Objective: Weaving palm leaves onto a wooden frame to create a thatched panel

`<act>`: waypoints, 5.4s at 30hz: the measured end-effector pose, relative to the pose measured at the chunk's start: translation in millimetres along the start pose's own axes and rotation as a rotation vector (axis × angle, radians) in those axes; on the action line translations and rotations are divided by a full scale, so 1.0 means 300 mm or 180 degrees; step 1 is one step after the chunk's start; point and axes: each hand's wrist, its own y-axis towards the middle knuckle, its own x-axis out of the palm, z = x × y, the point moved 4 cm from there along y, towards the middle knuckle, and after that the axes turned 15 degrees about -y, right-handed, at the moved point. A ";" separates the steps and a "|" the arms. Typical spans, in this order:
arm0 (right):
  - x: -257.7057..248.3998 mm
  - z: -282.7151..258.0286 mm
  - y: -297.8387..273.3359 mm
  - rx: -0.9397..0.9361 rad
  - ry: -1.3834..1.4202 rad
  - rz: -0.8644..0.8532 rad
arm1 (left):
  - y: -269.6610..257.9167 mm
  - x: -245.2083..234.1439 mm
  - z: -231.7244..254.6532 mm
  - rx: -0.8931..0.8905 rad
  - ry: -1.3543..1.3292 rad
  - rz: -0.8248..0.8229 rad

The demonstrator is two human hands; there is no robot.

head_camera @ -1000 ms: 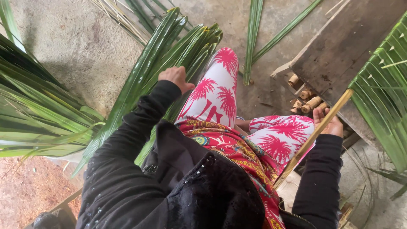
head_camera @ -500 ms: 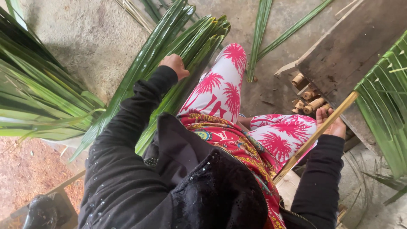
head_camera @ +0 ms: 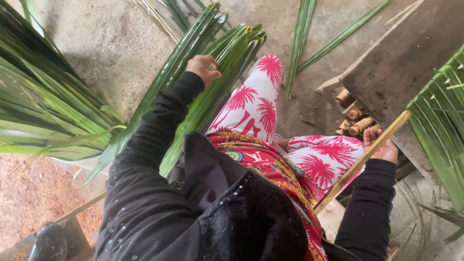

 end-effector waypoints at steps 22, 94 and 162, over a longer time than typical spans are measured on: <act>0.016 0.004 -0.008 -0.0003 0.0231 -0.0107 | -0.142 0.213 0.119 -0.0080 0.1507 0.0405; 1.514 0.143 -0.465 -0.0803 -0.1779 -0.2091 | 0.214 -0.116 0.719 0.0600 -0.1694 -0.2094; 1.523 0.127 -0.520 -0.1762 -0.2185 -0.2406 | 0.138 0.130 1.045 0.2736 -0.1103 0.0480</act>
